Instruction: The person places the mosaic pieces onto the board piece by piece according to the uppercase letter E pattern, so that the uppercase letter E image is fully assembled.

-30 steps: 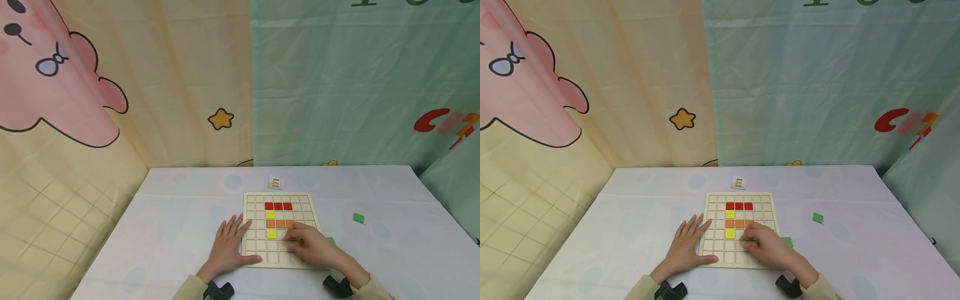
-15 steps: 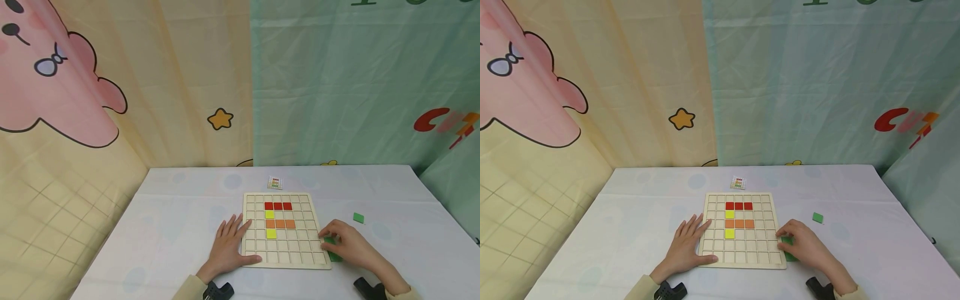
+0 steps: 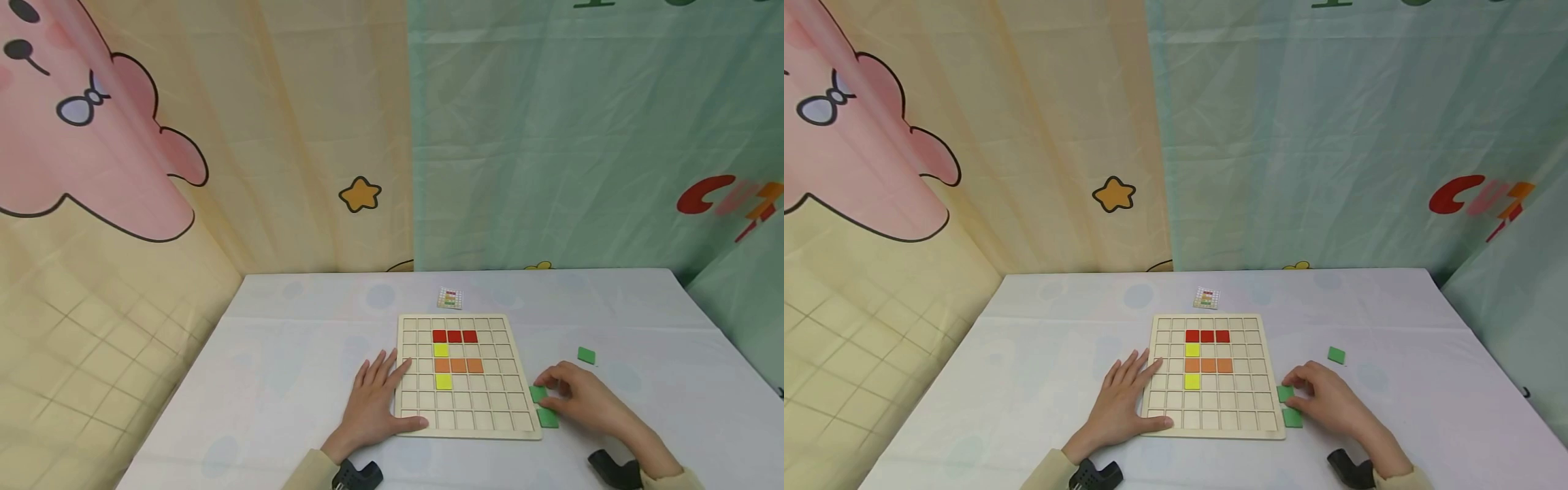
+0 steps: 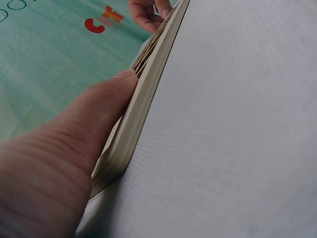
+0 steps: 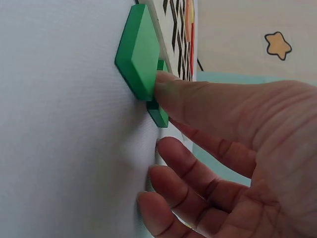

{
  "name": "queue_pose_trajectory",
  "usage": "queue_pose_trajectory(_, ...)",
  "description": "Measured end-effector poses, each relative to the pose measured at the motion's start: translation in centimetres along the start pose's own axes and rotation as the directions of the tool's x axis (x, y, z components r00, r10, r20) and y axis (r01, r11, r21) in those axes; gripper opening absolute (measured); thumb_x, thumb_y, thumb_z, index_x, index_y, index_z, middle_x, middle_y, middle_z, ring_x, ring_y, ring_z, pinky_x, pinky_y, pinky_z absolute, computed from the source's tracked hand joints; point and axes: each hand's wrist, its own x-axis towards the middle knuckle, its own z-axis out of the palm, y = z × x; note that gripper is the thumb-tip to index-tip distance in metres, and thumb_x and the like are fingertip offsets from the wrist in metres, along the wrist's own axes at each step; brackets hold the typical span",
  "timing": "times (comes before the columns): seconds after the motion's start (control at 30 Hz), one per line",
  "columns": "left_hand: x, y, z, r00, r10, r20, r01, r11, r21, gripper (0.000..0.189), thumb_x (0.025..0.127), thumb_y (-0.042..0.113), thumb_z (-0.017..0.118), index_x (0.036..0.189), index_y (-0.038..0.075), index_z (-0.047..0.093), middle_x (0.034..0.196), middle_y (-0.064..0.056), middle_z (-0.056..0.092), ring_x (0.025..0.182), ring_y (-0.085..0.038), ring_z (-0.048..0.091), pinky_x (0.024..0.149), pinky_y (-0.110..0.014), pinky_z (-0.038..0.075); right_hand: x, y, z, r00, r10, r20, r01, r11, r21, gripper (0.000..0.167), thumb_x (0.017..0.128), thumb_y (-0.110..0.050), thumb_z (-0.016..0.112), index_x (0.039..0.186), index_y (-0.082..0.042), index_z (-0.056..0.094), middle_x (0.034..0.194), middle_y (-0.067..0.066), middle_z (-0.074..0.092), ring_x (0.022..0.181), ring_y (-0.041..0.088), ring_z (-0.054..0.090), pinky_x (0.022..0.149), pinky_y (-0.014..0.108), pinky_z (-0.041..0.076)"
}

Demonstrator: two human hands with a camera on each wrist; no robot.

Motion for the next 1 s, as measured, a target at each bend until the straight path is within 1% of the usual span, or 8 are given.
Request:
queue_pose_trajectory(0.13, 0.0, 0.0, -0.1, 1.0, -0.002, 0.002, 0.002, 1.0, -0.002, 0.099, 0.072, 0.078, 0.056, 0.148, 0.017, 0.036, 0.155, -0.007, 0.021, 0.142, -0.027, 0.01, 0.111, -0.05, 0.007, 0.1, -0.1, 0.2, 0.998, 0.039, -0.047, -0.04, 0.999, -0.019, 0.023, 0.075, -0.014, 0.08, 0.094, -0.012, 0.067, 0.083, -0.005, 0.052, 0.07, 0.01, 0.043, 0.058, 0.026, 0.038)
queue_pose_trajectory(0.27, 0.0, 0.1, -0.1, 1.0, -0.002, 0.002, 0.002, 1.0, -0.012, 0.099, 0.072, 0.077, 0.057, 0.148, 0.017, 0.036, 0.155, -0.007, 0.021, 0.142, -0.028, 0.01, 0.111, -0.05, 0.007, 0.1, -0.3, 0.3, 0.995, 0.039, -0.09, -0.041, 0.999, -0.02, 0.025, 0.073, -0.008, 0.081, 0.091, -0.011, 0.063, 0.082, -0.003, 0.05, 0.07, 0.011, 0.043, 0.057, 0.026, 0.038)
queue_pose_trajectory(0.4, 0.0, 0.1, -0.2, 1.0, -0.002, 0.004, 0.003, 1.0, -0.011, 0.099, 0.072, 0.077, 0.057, 0.148, 0.017, 0.036, 0.156, -0.007, 0.021, 0.142, -0.028, 0.01, 0.111, -0.05, 0.007, 0.3, -0.5, 0.5, 0.993, 0.036, -0.117, -0.035, 0.999, 0.008, 0.028, 0.072, -0.003, 0.08, 0.089, -0.011, 0.059, 0.078, -0.004, 0.05, 0.067, 0.01, 0.045, 0.056, 0.025, 0.04)
queue_pose_trajectory(0.57, 0.0, 0.0, -0.1, 1.0, 0.0, 0.002, 0.0, 1.0, -0.006, 0.099, 0.072, 0.077, 0.056, 0.148, 0.017, 0.036, 0.155, -0.007, 0.021, 0.142, -0.028, 0.011, 0.111, -0.05, 0.008, 0.5, -0.8, 0.8, 0.985, 0.042, -0.167, -0.034, 0.998, 0.053, 0.024, 0.075, 0.0, 0.077, 0.086, -0.012, 0.059, 0.07, -0.008, 0.052, 0.062, 0.006, 0.048, 0.054, 0.024, 0.043)
queue_pose_trajectory(0.7, -0.1, 0.0, -0.1, 1.0, -0.001, 0.005, 0.001, 1.0, -0.007, 0.099, 0.072, 0.078, 0.055, 0.148, 0.017, 0.036, 0.155, -0.007, 0.021, 0.142, -0.028, 0.011, 0.111, -0.051, 0.008, 0.6, -1.2, 1.3, 0.972, 0.012, -0.237, 0.003, 0.998, 0.061, 0.025, 0.075, 0.003, 0.077, 0.083, -0.013, 0.059, 0.071, -0.009, 0.052, 0.062, 0.004, 0.047, 0.053, 0.023, 0.043)
queue_pose_trajectory(0.87, -0.1, 0.0, -0.1, 1.0, -0.006, 0.012, 0.006, 1.0, -0.012, 0.1, 0.072, 0.078, 0.055, 0.148, 0.017, 0.036, 0.155, -0.007, 0.021, 0.142, -0.028, 0.011, 0.111, -0.051, 0.007, 0.9, -2.3, 2.0, 0.943, -0.063, -0.326, 0.077, 0.997, 0.031, 0.027, 0.073, 0.005, 0.078, 0.085, -0.012, 0.06, 0.075, -0.009, 0.052, 0.064, 0.003, 0.048, 0.054, 0.022, 0.045)
queue_pose_trajectory(0.93, -0.1, 0.0, -0.1, 1.0, -0.004, 0.011, 0.004, 1.0, -0.016, 0.1, 0.072, 0.078, 0.056, 0.148, 0.017, 0.036, 0.155, -0.007, 0.021, 0.142, -0.028, 0.011, 0.111, -0.051, 0.007, 1.1, -2.9, 2.2, 0.938, -0.074, -0.339, 0.095, 0.994, 0.047, 0.027, 0.073, 0.005, 0.078, 0.086, -0.011, 0.06, 0.076, -0.009, 0.052, 0.065, 0.003, 0.048, 0.055, 0.022, 0.046)
queue_pose_trajectory(1.0, -0.1, 0.0, -0.1, 1.0, -0.002, 0.008, 0.002, 1.0, -0.01, 0.1, 0.072, 0.078, 0.056, 0.148, 0.017, 0.036, 0.155, -0.007, 0.021, 0.142, -0.028, 0.011, 0.111, -0.051, 0.007, 1.2, -3.5, 2.5, 0.939, -0.08, -0.334, 0.112, 0.991, 0.077, 0.027, 0.074, 0.006, 0.077, 0.087, -0.011, 0.06, 0.076, -0.009, 0.052, 0.065, 0.004, 0.048, 0.054, 0.022, 0.046)
